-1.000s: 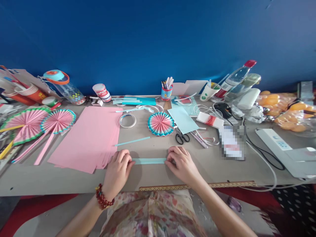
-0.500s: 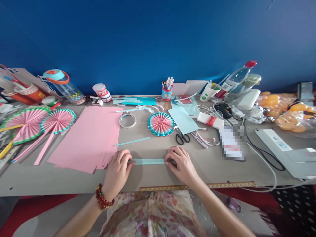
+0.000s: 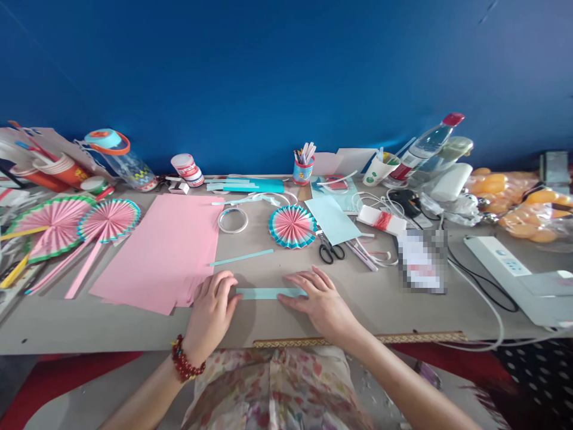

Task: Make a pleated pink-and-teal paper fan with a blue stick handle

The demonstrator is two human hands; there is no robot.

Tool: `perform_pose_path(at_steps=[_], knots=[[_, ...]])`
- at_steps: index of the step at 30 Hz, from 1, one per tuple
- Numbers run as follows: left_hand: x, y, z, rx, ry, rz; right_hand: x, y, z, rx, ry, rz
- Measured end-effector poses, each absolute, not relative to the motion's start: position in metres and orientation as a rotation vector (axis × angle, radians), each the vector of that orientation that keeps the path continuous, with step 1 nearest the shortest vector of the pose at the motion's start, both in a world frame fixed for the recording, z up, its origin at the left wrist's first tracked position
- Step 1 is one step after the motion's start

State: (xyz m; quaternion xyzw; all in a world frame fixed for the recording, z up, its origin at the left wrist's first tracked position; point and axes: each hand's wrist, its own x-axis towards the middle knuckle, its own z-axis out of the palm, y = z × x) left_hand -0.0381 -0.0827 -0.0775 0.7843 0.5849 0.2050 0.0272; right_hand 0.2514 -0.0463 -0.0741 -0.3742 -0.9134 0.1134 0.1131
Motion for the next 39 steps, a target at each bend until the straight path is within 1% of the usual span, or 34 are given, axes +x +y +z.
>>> perform_pose_path(at_steps=[4, 7, 8, 10, 14, 21, 25, 27, 29, 31, 35, 39], knots=[[-0.02, -0.092, -0.069, 2.56, 1.784, 0.611, 0.25, -0.048, -0.071, -1.105, -2.671, 0.339], [0.004, -0.099, -0.067, 2.808, 1.371, 0.327, 0.249, -0.048, -0.069, -1.108, -2.677, 0.341], [0.011, -0.101, -0.069, 2.833, 1.301, 0.287, 0.249, -0.048, -0.069, -1.11, -2.68, 0.336], [0.019, -0.103, -0.074, 2.832, 1.269, 0.235, 0.249, -0.048, -0.07, -1.108, -2.684, 0.32], [0.012, -0.106, -0.08, 2.784, 1.361, 0.15, 0.25, -0.047, -0.076, -1.094, -2.664, 0.302], [-0.037, -0.125, -0.076, 2.735, 1.563, 0.166, 0.251, -0.048, -0.077, -1.088, -2.617, 0.303], [-0.043, -0.128, -0.065, 2.655, 1.769, 0.291, 0.25, -0.047, -0.075, -1.075, -2.614, 0.316], [-0.032, -0.123, -0.06, 2.693, 1.66, 0.336, 0.249, -0.047, -0.073, -1.067, -2.629, 0.331], [-0.017, -0.115, -0.058, 2.791, 1.328, 0.24, 0.248, -0.047, -0.072, -1.074, -2.642, 0.321], [-0.004, -0.109, -0.062, 2.829, 1.176, 0.172, 0.247, -0.048, -0.072, -1.089, -2.648, 0.288], [0.004, -0.103, -0.074, 2.826, 1.169, 0.105, 0.247, -0.055, -0.072, -1.107, -2.648, 0.25], [0.0, -0.103, -0.077, 2.809, 1.154, 0.119, 0.256, -0.066, -0.068, -1.17, -2.58, 0.24]])
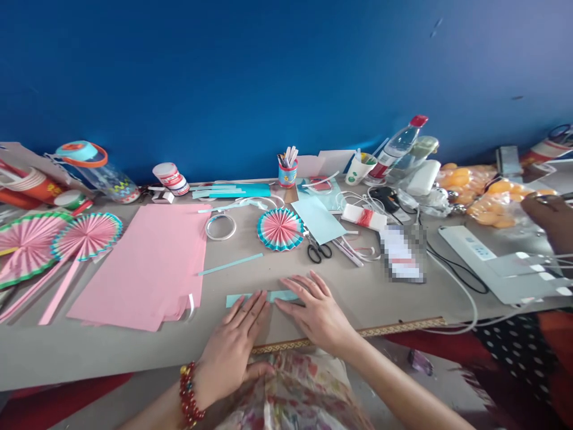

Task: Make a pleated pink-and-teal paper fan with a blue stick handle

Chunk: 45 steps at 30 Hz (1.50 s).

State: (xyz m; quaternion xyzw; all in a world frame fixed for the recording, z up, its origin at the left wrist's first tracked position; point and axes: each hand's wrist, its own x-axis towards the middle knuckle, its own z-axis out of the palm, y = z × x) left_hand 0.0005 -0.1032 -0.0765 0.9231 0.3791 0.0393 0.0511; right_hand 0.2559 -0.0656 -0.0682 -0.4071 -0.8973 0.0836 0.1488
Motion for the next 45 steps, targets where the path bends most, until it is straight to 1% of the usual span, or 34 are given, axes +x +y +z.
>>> perform_pose_path(at_steps=[6, 10, 13, 17, 22, 26, 28, 32, 36, 39, 45], knots=[[-0.001, -0.103, -0.075, 2.778, 1.152, 0.172, 0.297, -0.08, -0.07, -1.291, -2.504, 0.173], [-0.004, -0.102, -0.076, 2.753, 1.122, 0.177, 0.317, -0.079, -0.073, -1.385, -2.315, 0.079], [-0.007, -0.095, -0.072, 2.732, 1.1, 0.213, 0.31, -0.07, -0.071, -1.388, -2.229, 0.162], [-0.007, -0.081, -0.061, 2.734, 1.086, 0.292, 0.278, -0.062, -0.067, -1.192, -2.349, 0.397], [0.0, -0.073, -0.052, 2.695, 1.257, 0.301, 0.242, -0.082, -0.066, -1.011, -2.447, 0.509], [0.003, -0.071, -0.057, 2.721, 1.204, 0.324, 0.237, -0.092, -0.063, -0.696, -2.544, 0.636], [0.0, -0.068, -0.058, 2.741, 1.13, 0.35, 0.242, -0.084, -0.063, -0.709, -2.531, 0.58], [-0.01, -0.055, -0.058, 2.796, 0.951, 0.322, 0.251, -0.053, -0.068, -0.994, -2.485, 0.261], [-0.021, -0.043, -0.055, 2.824, 0.805, 0.249, 0.245, -0.033, -0.076, -0.934, -2.585, 0.135], [-0.023, -0.044, -0.053, 2.808, 0.852, 0.282, 0.238, -0.032, -0.081, -0.861, -2.642, 0.098], [-0.01, -0.055, -0.061, 2.714, 1.108, 0.334, 0.237, -0.036, -0.081, -0.92, -2.629, 0.139]])
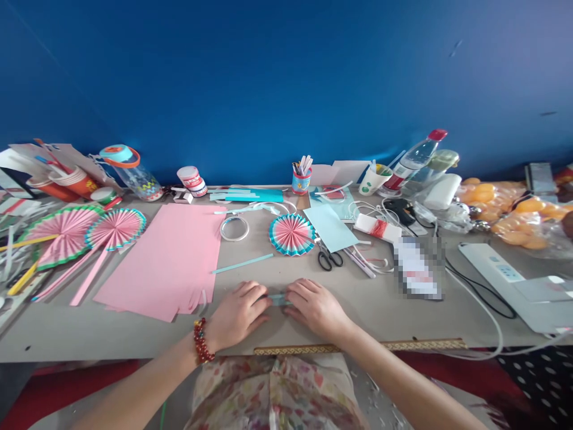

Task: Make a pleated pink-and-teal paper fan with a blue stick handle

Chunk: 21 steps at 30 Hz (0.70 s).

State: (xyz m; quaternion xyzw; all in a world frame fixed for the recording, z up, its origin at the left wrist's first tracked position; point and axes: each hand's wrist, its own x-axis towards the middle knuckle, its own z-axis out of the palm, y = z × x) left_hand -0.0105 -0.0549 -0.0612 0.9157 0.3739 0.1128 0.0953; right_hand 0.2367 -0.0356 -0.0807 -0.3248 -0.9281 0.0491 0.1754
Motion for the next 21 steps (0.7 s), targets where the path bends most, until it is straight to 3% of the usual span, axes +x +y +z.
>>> perform_pose_path(at_steps=[9, 21], knots=[[-0.008, -0.054, -0.075, 2.817, 1.108, 0.42, 0.236, -0.033, -0.087, -0.87, -2.625, 0.053], [-0.004, -0.059, -0.073, 2.588, 1.311, 0.429, 0.237, -0.034, -0.077, -1.109, -2.471, 0.459]])
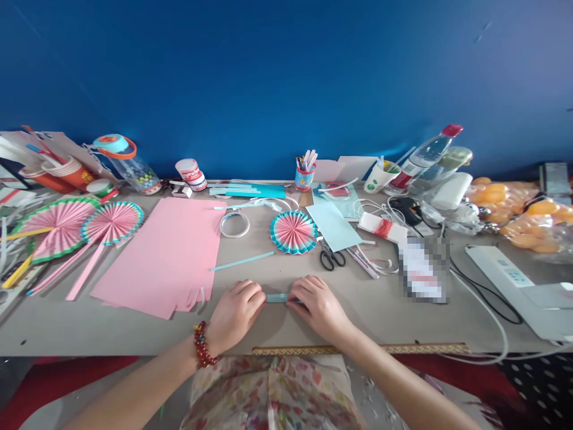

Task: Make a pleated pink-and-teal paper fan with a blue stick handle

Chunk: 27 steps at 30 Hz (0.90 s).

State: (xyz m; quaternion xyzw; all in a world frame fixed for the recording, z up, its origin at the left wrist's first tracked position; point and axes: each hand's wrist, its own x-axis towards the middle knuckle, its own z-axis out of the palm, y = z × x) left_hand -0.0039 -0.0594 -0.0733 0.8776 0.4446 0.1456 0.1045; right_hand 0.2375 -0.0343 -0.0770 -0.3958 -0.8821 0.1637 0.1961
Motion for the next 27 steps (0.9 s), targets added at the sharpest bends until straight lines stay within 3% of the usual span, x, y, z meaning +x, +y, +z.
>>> perform_pose_path(at_steps=[6, 27], knots=[[-0.001, -0.061, -0.074, 2.448, 1.427, 0.461, 0.238, -0.032, -0.076, -1.172, -2.393, 0.601], [0.003, -0.061, -0.069, 2.358, 1.525, 0.442, 0.233, -0.031, -0.066, -1.395, -2.39, 0.538]])
